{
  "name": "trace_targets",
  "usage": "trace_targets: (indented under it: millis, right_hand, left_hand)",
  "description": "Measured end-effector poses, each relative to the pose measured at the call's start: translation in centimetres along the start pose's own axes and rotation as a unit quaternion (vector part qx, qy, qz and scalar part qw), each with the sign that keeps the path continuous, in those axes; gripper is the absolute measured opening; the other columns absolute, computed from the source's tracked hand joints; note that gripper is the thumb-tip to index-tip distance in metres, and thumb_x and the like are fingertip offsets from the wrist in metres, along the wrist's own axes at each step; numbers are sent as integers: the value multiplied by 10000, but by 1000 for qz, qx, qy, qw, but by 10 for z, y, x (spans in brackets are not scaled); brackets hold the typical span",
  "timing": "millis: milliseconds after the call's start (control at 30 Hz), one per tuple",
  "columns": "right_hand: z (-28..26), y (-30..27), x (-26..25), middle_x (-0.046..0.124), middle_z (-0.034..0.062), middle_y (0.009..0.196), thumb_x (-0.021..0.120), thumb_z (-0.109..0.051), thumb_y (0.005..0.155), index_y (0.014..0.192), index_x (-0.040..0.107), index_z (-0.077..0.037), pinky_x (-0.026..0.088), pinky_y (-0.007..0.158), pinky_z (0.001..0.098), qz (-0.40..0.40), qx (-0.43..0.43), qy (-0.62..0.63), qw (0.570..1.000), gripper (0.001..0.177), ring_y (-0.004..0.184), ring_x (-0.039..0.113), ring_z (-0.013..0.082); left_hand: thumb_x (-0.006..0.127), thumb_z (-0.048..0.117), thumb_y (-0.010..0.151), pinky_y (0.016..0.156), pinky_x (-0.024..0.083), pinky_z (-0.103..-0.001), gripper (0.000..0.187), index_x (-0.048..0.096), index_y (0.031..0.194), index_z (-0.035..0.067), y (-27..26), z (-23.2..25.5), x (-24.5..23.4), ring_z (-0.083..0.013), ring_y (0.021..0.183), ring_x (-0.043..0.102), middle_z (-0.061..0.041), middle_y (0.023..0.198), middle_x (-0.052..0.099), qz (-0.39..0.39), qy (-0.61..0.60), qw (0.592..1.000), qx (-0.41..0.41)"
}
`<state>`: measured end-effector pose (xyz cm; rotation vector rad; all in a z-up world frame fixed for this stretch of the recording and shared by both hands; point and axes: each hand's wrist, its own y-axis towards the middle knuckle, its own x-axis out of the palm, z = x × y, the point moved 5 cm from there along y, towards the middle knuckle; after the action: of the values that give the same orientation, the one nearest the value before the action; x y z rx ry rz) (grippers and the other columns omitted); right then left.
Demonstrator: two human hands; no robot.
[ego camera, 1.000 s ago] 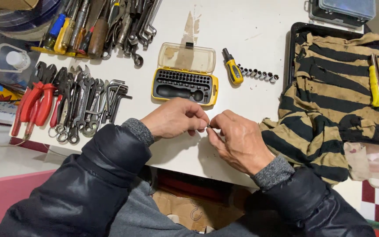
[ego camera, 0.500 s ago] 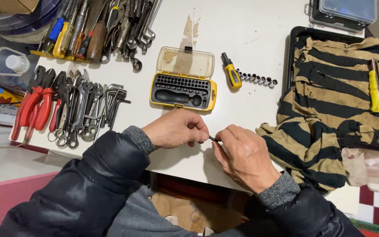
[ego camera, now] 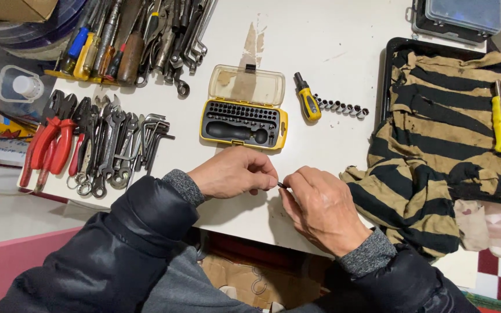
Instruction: The person organizes a set of socket bits into a yellow plastic case. They pick up individual bits from the table and place them into the designated slots within the case, then close the case.
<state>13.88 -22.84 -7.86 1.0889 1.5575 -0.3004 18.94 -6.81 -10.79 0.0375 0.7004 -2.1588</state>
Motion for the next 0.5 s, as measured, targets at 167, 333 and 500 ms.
trace_targets:
  millis: [167,333,500]
  right_hand:
    - [-1,-1,1,524,49,679,668,-167,879,827,631,-127,518,539,354,10,-12,-8,1000,75,622,634,287]
    - [-1,0,2,523,58,675,671,-159,869,813,626,-122,516,536,362,14,-19,-12,1000,81,617,627,295]
    - [1,-2,2,523,48,678,672,-171,872,816,629,-123,507,534,352,20,-22,-18,999,85,620,629,280]
  left_hand:
    - [753,213,791,600,543,-239,132,779,838,92,-2,2,-1,-134,633,705,-38,672,711,4,-1,1000,4]
    - [754,206,793,597,545,-249,134,776,836,82,0,1,-1,-142,630,701,-44,661,695,3,0,1000,13]
    - [755,205,791,613,557,-259,145,785,854,78,0,1,-1,-147,630,702,-48,651,681,8,6,1000,4]
